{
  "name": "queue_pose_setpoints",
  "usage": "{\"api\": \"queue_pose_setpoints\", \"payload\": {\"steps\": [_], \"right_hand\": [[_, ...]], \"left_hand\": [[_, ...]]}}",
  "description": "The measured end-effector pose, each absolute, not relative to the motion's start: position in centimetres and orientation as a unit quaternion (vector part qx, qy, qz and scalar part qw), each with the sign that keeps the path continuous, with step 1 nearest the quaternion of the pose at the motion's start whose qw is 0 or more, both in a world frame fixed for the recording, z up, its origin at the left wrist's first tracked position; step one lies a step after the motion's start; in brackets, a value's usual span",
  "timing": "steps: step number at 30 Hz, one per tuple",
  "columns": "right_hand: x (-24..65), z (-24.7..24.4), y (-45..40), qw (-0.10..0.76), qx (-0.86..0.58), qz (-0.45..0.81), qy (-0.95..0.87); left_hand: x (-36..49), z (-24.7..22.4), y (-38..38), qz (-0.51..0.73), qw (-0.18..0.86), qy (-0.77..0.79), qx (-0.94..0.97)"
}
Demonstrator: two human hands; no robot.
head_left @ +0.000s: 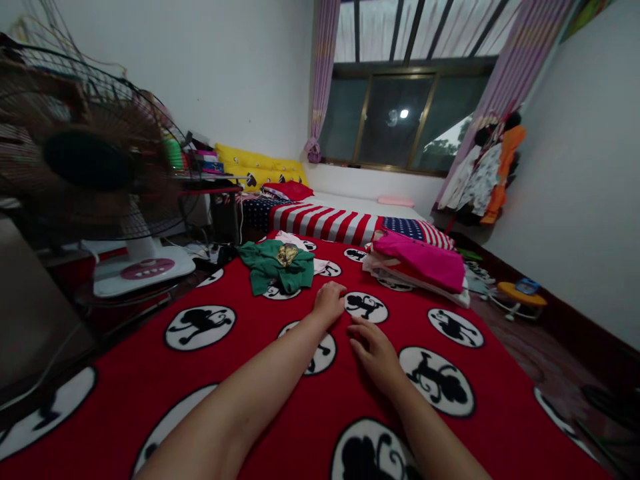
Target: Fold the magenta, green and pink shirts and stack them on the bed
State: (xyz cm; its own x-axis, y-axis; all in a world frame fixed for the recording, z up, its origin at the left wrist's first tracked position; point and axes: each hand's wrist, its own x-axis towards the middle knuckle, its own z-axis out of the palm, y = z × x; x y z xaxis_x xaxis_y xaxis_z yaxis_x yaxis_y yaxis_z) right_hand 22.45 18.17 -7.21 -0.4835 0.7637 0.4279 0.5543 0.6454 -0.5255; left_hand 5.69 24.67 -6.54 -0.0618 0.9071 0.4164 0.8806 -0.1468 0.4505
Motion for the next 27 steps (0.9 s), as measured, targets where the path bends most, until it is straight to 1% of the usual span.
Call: {"api": "queue_pose_setpoints", "payload": {"steps": [3, 6, 11, 15, 18, 21, 24, 26, 27], "right_hand": [[22.5, -7.2, 18.1, 0.347, -0.392, 0.175, -0.834], [22.4, -7.5, 18.3, 0.359, -0.387, 0.173, -0.832], [21.8, -7.7, 18.1, 0.366, -0.384, 0.136, -0.837], [21.7, -7.7, 17.5, 0.373, -0.378, 0.120, -0.839], [21.9, -7.8, 17.7, 0.408, -0.381, 0.151, -0.816], [22.1, -7.6, 18.0, 0.490, -0.385, 0.237, -0.745], [22.9, -6.9, 18.0, 0.583, -0.347, 0.397, -0.618], [24.1, -6.6, 18.2, 0.619, -0.318, 0.494, -0.521], [24.8, -6.5, 18.4, 0.634, -0.316, 0.531, -0.465]], "left_hand": [[3.6, -5.8, 23.4, 0.316, -0.036, 0.691, 0.649], [-0.2, -5.1, 21.8, 0.301, -0.085, 0.733, 0.604], [-5.5, -5.2, 19.4, 0.247, -0.103, 0.771, 0.578], [-5.9, -4.3, 18.9, 0.236, -0.110, 0.761, 0.595], [-4.4, -1.1, 19.1, 0.264, -0.120, 0.752, 0.591], [-0.6, 3.3, 18.8, 0.310, -0.133, 0.718, 0.609], [5.1, 6.2, 17.4, 0.345, -0.122, 0.643, 0.673], [8.7, 6.5, 15.9, 0.388, -0.020, 0.460, 0.799], [10.0, 6.1, 15.1, 0.387, 0.016, 0.389, 0.836]]}}
